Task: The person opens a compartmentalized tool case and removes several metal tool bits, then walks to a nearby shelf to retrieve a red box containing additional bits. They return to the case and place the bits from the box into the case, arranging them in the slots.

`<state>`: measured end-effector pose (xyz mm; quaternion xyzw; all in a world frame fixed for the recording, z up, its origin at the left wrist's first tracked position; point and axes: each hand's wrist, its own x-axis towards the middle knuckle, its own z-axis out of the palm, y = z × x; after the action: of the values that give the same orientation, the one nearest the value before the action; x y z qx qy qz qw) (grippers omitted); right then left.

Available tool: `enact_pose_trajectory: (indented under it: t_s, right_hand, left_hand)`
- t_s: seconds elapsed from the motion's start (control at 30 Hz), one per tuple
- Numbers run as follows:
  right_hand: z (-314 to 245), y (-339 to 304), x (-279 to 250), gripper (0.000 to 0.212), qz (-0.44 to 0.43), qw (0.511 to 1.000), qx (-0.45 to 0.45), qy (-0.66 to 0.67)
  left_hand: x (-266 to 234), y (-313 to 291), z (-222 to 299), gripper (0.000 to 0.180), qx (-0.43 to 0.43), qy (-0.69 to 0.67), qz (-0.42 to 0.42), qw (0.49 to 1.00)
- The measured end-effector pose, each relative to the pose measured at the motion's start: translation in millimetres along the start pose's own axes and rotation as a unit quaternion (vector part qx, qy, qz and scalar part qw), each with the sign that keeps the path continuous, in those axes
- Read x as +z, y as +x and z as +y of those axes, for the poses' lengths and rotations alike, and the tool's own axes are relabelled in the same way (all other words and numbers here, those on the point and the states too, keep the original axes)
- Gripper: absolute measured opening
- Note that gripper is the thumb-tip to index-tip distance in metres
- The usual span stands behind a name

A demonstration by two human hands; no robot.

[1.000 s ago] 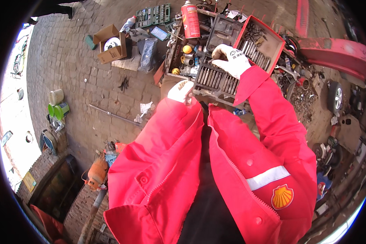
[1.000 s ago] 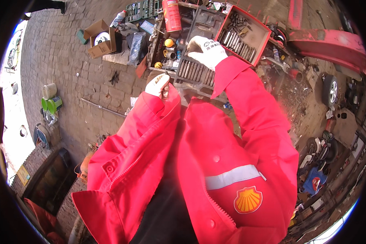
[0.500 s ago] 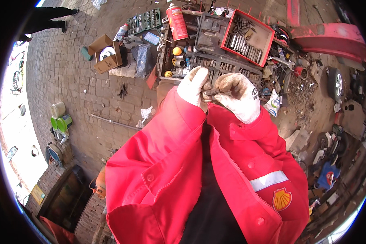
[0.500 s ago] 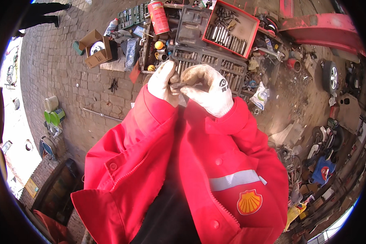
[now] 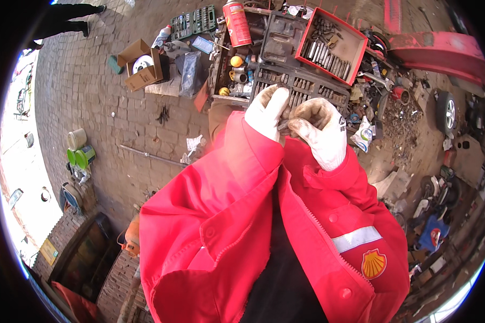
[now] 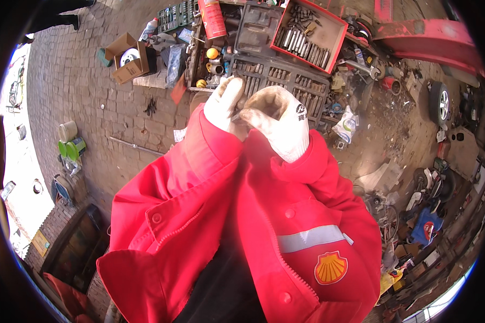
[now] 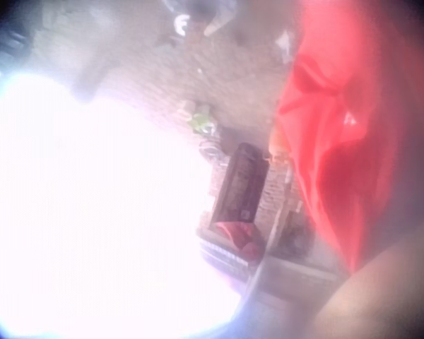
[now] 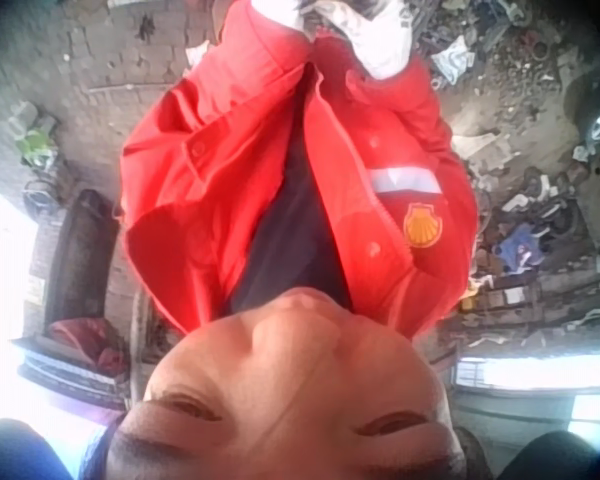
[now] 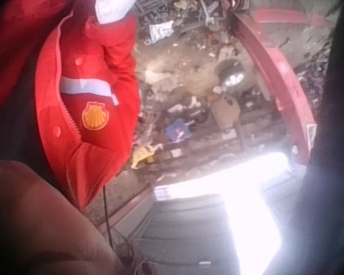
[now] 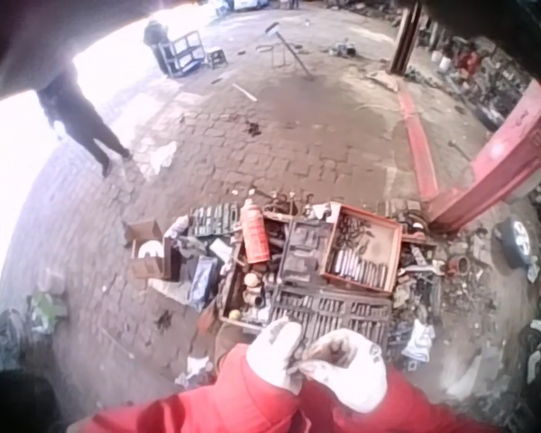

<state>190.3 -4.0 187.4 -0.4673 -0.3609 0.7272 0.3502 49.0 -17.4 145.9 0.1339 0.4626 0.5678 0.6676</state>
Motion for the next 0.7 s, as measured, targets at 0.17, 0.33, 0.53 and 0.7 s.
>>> enact_pose_trajectory:
  t_s: [0.17, 0.33, 0.53, 0.7]
  right_hand:
    - [-3.5, -4.1, 8.3, 0.034, -0.002, 1.000, -0.020, 0.000]
    - [-8.2, -11.1, 10.0, 0.041, -0.047, 0.999, -0.026, 0.000]
    - [-6.7, -11.5, 9.2, 0.043, -0.079, 0.995, -0.067, -0.001]
    - [-1.6, -10.9, 9.8, 0.042, -0.088, 0.978, -0.159, -0.104]
  left_hand:
    - [0.9, -2.5, -5.0, 0.035, 0.006, -0.018, 0.029, 0.999]
    - [-13.7, -0.6, 13.3, 0.038, -0.019, 0.054, -0.015, 0.998]
    - [-13.2, -6.4, 24.2, 0.032, -0.009, 0.085, -0.027, 0.996]
    - [1.6, -11.1, 35.8, 0.022, 0.032, 0.049, -0.030, 0.998]
